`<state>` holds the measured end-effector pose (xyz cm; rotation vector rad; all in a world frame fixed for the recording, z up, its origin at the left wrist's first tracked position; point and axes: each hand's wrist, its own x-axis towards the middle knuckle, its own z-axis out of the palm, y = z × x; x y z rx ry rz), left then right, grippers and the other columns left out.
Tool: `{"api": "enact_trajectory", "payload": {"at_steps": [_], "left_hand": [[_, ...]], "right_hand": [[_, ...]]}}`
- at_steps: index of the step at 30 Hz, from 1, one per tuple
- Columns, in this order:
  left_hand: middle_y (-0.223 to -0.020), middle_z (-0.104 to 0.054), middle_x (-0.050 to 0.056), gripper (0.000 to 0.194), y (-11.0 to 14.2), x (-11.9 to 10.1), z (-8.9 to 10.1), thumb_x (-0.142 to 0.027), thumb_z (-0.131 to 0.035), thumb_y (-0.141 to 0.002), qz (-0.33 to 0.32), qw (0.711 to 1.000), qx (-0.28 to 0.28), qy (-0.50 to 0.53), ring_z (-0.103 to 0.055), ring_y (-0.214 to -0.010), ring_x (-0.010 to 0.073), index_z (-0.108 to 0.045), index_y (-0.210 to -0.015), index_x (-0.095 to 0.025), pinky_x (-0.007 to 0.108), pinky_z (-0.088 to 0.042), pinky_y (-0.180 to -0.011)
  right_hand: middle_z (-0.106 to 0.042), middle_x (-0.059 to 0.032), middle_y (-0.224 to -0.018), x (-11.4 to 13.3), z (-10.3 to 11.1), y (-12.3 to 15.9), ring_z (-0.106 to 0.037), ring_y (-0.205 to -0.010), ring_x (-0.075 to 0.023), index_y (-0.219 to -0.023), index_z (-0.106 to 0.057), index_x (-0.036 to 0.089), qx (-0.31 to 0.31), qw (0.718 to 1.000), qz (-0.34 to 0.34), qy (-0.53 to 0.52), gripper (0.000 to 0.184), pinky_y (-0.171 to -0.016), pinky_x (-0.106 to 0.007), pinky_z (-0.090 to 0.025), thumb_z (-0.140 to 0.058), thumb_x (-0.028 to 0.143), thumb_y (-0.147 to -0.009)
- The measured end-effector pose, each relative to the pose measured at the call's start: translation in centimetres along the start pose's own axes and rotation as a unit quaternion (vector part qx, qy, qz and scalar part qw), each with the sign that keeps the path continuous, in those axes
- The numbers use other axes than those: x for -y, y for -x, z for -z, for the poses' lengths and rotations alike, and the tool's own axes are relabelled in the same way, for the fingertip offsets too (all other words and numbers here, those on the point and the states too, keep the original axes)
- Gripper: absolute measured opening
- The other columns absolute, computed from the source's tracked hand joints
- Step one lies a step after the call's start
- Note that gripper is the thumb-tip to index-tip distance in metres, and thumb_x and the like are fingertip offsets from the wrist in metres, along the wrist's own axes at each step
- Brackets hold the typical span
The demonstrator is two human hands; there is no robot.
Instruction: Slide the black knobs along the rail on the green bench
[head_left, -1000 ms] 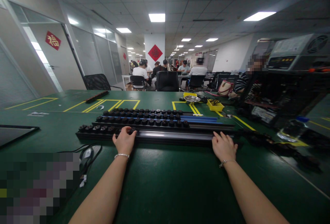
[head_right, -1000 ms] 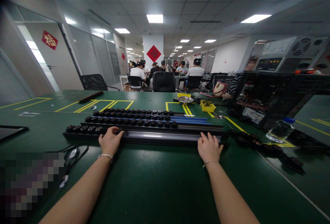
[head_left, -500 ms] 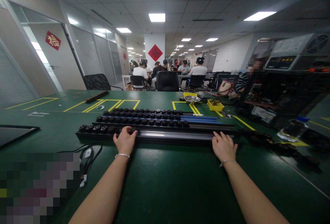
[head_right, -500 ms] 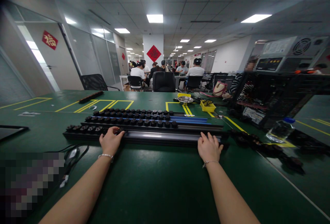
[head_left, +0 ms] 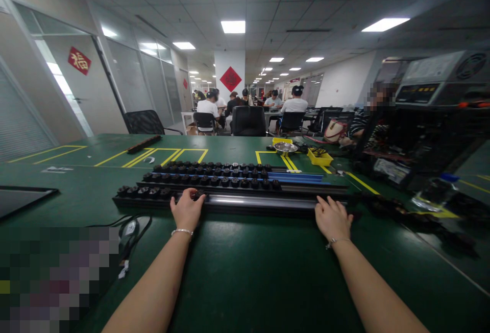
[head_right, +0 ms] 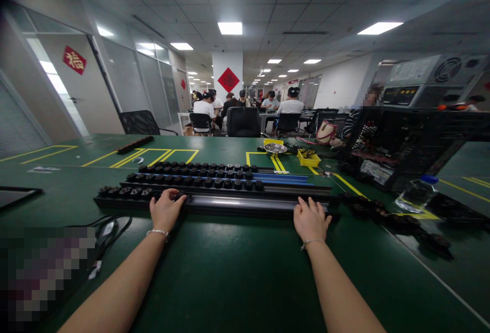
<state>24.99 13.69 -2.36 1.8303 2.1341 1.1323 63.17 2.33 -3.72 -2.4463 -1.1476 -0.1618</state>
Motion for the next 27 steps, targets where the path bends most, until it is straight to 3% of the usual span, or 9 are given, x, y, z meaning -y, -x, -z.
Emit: {"api": "enact_trajectory", "payload": {"at_steps": [27], "left_hand": [[-0.091,-0.070,0.000,0.025,-0.1,0.3,-1.0,-0.044,-0.057,-0.073,-0.053,0.998,0.006,0.036,-0.064,-0.088,0.0175,-0.055,-0.090,-0.025,0.039,-0.022,-0.107]], "right_hand": [[-0.037,-0.0044,-0.142,0.0,0.2,0.0,-0.024,-0.131,-0.0260,-0.131,-0.047,0.028,0.015,1.000,-0.001,0.001,0.054,-0.103,-0.058,-0.017,-0.019,0.040,-0.087]]}}
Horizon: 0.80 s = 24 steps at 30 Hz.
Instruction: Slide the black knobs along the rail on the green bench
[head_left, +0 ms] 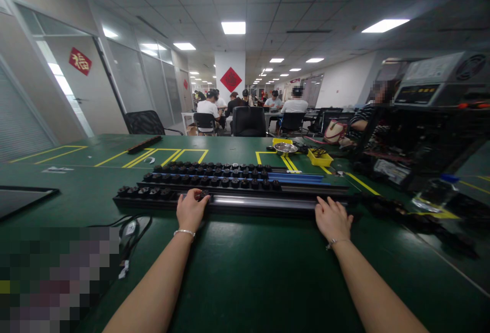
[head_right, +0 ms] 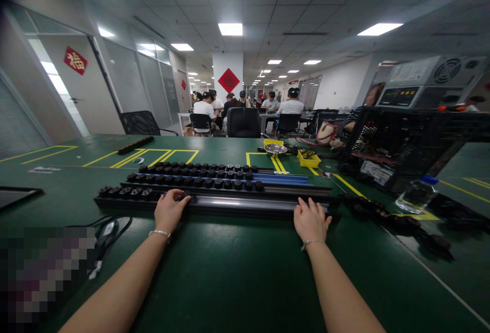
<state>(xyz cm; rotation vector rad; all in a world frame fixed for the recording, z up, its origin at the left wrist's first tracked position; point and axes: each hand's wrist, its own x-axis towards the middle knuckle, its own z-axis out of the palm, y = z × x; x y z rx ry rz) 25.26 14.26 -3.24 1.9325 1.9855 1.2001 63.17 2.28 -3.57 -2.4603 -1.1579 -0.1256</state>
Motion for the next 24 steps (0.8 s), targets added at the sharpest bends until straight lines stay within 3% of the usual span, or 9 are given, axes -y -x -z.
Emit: {"api": "enact_trajectory", "payload": {"at_steps": [18,24], "left_hand": [[-0.092,-0.069,0.001,0.025,0.4,-1.0,0.6,-0.042,-0.059,-0.074,0.002,1.000,0.020,-0.006,-0.062,-0.093,0.0179,-0.057,-0.092,-0.024,0.035,-0.035,-0.099],[-0.103,-0.066,0.009,0.042,0.8,-1.2,0.4,-0.051,-0.054,-0.074,-0.029,0.995,0.007,-0.095,-0.056,-0.103,0.0257,-0.056,-0.103,-0.020,0.050,-0.021,-0.105]], "right_hand": [[-0.037,-0.0036,-0.141,-0.1,-0.2,-0.1,-0.025,-0.130,-0.0262,-0.130,-0.048,0.029,-0.004,1.000,0.001,0.003,0.053,-0.102,-0.058,-0.018,-0.019,0.040,-0.086],[-0.039,-0.0031,-0.140,-0.3,-0.5,-0.1,-0.027,-0.129,-0.0256,-0.129,-0.049,0.030,-0.021,1.000,0.006,0.002,0.052,-0.102,-0.059,-0.018,-0.020,0.039,-0.086]]}}
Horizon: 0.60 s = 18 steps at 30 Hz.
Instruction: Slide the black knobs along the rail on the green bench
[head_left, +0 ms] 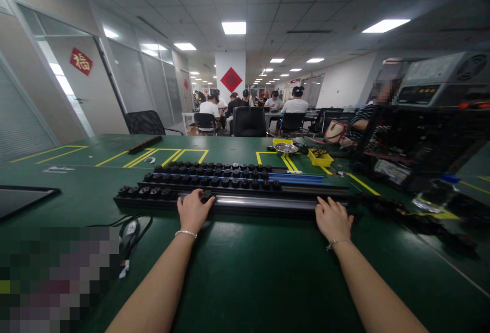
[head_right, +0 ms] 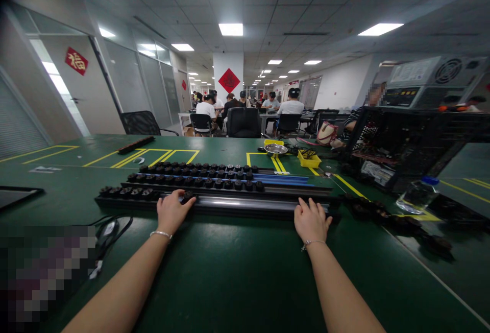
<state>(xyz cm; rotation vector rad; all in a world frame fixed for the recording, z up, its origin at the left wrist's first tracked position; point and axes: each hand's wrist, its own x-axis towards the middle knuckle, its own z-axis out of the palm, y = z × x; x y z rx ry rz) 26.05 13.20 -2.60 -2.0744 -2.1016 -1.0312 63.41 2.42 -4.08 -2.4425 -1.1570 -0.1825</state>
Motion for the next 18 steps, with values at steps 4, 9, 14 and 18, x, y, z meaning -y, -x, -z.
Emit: {"api": "enact_trajectory", "payload": {"at_steps": [4,9,14,18], "left_hand": [[-0.106,-0.065,0.012,0.043,0.23,-0.23,-0.02,-0.054,-0.049,-0.075,0.011,1.000,0.002,-0.028,-0.052,-0.109,0.0298,-0.057,-0.101,-0.021,0.060,-0.015,-0.102],[-0.105,-0.065,0.013,0.044,0.15,-0.17,-0.02,-0.058,-0.047,-0.074,0.029,0.999,0.028,-0.026,-0.048,-0.113,0.0318,-0.060,-0.095,-0.022,0.064,-0.013,-0.102],[-0.104,-0.066,0.011,0.041,0.01,0.07,0.01,-0.057,-0.048,-0.074,0.036,0.999,0.031,-0.013,-0.048,-0.112,0.0313,-0.063,-0.092,-0.023,0.064,-0.012,-0.102],[-0.101,-0.067,0.009,0.039,0.03,0.00,0.13,-0.057,-0.050,-0.073,0.031,0.999,0.035,-0.008,-0.050,-0.111,0.0299,-0.065,-0.089,-0.025,0.064,-0.011,-0.102]], "right_hand": [[-0.039,-0.0030,-0.140,-0.05,-0.01,-0.10,-0.026,-0.130,-0.0252,-0.129,-0.048,0.030,0.004,1.000,-0.002,0.003,0.052,-0.102,-0.058,-0.019,-0.020,0.039,-0.086],[-0.037,-0.0034,-0.141,0.02,0.23,-0.13,-0.025,-0.130,-0.0254,-0.130,-0.047,0.029,0.017,1.000,-0.003,0.003,0.053,-0.102,-0.058,-0.019,-0.019,0.040,-0.086],[-0.038,-0.0044,-0.141,0.07,0.34,-0.05,-0.025,-0.130,-0.0264,-0.130,-0.048,0.029,0.018,1.000,0.001,0.004,0.054,-0.102,-0.059,-0.019,-0.018,0.041,-0.086],[-0.038,-0.0031,-0.140,0.06,0.25,-0.01,-0.025,-0.130,-0.0251,-0.130,-0.048,0.030,0.009,1.000,-0.004,0.002,0.053,-0.102,-0.058,-0.019,-0.019,0.040,-0.086]]}}
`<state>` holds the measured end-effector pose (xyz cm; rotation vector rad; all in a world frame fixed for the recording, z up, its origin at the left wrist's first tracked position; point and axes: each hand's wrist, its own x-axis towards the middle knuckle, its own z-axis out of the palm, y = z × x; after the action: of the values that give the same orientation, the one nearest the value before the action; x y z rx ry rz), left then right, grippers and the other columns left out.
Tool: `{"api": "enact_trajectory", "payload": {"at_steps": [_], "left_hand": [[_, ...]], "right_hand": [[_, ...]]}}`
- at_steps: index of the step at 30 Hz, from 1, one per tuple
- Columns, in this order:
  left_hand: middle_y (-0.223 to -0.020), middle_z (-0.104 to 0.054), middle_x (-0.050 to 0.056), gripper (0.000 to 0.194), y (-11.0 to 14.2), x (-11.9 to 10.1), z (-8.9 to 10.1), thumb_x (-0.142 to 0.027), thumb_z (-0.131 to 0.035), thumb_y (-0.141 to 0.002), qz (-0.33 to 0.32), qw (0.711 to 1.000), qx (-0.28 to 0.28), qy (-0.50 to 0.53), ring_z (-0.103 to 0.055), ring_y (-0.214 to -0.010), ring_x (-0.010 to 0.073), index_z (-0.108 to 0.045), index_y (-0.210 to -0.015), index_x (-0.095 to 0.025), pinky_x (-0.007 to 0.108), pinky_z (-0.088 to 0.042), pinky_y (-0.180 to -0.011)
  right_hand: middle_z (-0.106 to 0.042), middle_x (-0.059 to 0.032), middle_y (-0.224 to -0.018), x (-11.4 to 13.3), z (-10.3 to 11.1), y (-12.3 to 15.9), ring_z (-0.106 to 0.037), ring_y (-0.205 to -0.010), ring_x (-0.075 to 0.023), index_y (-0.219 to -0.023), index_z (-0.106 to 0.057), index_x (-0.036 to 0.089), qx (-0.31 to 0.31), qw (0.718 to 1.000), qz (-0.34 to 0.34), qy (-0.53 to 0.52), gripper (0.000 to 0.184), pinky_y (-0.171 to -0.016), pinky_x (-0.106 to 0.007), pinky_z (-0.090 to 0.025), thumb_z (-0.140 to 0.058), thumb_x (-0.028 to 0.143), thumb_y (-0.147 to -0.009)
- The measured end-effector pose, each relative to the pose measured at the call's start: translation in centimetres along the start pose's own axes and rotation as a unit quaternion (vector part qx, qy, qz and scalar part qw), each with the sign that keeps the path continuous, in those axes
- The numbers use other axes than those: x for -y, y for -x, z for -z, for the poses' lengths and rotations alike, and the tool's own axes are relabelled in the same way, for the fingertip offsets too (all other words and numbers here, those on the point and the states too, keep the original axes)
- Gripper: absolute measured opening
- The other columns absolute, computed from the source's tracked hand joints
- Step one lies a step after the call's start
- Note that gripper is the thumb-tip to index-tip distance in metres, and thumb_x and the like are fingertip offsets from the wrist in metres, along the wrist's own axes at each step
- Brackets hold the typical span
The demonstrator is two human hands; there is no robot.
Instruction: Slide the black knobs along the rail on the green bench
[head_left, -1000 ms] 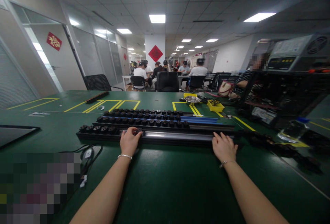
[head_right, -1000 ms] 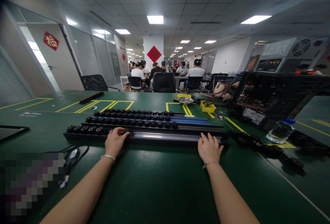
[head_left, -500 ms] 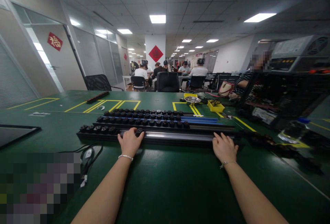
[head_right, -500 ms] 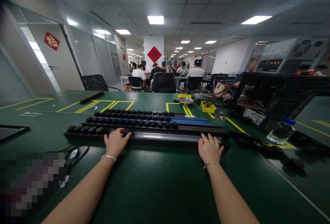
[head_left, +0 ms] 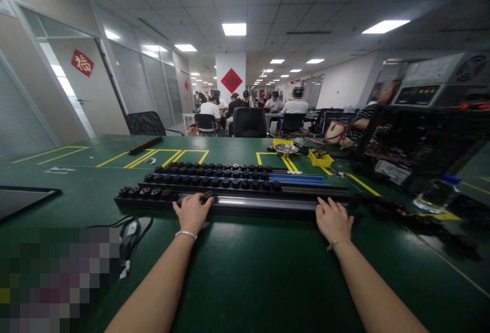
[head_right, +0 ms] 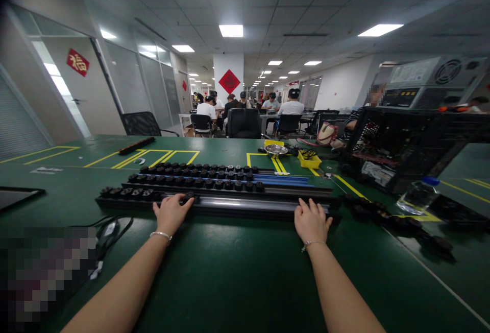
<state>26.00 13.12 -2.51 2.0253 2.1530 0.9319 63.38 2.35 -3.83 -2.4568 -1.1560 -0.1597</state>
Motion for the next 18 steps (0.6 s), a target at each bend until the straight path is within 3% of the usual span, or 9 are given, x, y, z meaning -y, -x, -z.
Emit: {"api": "enact_trajectory", "payload": {"at_steps": [18], "left_hand": [[-0.096,-0.069,0.004,0.032,-0.02,-0.09,-0.53,-0.054,-0.052,-0.074,-0.024,1.000,0.003,0.014,-0.050,-0.110,0.0273,-0.068,-0.086,-0.029,0.061,-0.008,-0.105]], "right_hand": [[-0.039,-0.0028,-0.140,-0.25,-0.38,-0.16,-0.027,-0.129,-0.0256,-0.128,-0.049,0.031,-0.007,1.000,0.003,-0.004,0.052,-0.102,-0.059,-0.019,-0.020,0.040,-0.086]]}}
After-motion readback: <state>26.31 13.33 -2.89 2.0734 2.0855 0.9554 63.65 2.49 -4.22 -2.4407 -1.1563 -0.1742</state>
